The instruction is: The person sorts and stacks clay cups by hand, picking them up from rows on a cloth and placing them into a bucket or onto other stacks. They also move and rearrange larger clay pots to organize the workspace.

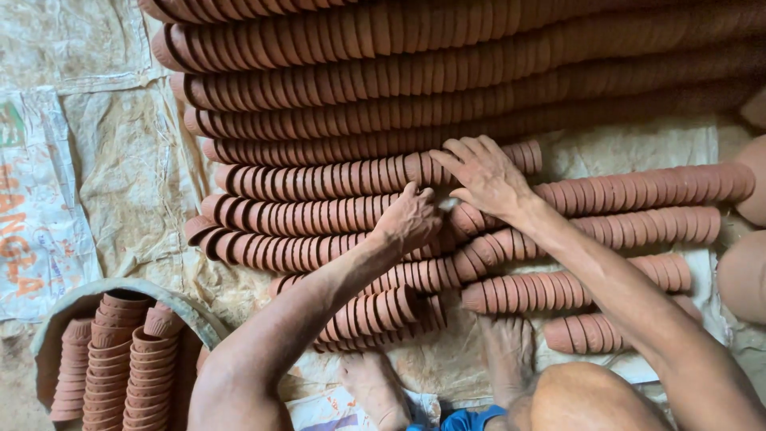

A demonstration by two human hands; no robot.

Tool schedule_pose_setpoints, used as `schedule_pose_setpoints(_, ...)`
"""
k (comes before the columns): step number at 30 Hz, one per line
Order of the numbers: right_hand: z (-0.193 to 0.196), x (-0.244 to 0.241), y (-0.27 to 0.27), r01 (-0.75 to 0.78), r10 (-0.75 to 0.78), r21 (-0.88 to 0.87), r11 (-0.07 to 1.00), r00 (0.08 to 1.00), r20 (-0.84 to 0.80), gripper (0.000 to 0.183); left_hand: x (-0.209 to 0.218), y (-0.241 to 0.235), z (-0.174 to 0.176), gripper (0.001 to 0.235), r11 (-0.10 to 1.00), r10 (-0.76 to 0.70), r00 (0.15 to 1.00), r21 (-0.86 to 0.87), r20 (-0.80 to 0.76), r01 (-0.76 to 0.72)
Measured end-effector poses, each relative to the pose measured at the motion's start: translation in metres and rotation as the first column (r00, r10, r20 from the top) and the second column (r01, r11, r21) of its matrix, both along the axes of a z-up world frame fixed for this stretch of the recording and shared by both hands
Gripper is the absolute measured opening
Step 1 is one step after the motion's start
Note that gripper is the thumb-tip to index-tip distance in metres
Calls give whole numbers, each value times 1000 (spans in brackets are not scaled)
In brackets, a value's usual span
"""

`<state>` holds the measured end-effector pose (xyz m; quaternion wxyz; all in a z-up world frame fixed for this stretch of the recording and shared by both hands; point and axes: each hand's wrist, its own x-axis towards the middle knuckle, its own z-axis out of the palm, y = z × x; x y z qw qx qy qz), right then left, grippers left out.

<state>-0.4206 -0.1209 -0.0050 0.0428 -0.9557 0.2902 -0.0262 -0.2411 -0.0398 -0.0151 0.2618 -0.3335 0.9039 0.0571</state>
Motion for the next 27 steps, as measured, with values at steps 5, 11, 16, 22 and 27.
schedule_pose_setpoints(5, -24, 8, -6, -26, 28, 19, 999, 995, -92, 87, 1, -3, -9, 24, 1000, -13, 1000, 27, 9, 13)
schedule_pose_setpoints(11, -40, 4, -6, -49, 46, -39, 998, 997, -68, 79, -1, -11, -11, 21, 997, -63, 996, 54, 68, 59)
schedule_pose_setpoints(16, -64, -3, -5, -9, 13, -95, 995, 999, 38, 74, 37, -31, -16, 26, 999, 32, 957, 0, -288, -33)
schedule_pose_setpoints(22, -29, -1, -1, 38, -46, -88, 995, 995, -88, 97, 91, -37, -1, 43, 823, 568, 814, 89, -123, -561)
schedule_pose_setpoints(27, -55, 4, -1, 0, -16, -218, 976, 997, -70, 92, 91, -39, -36, 57, 881, 446, 864, -57, -233, -470)
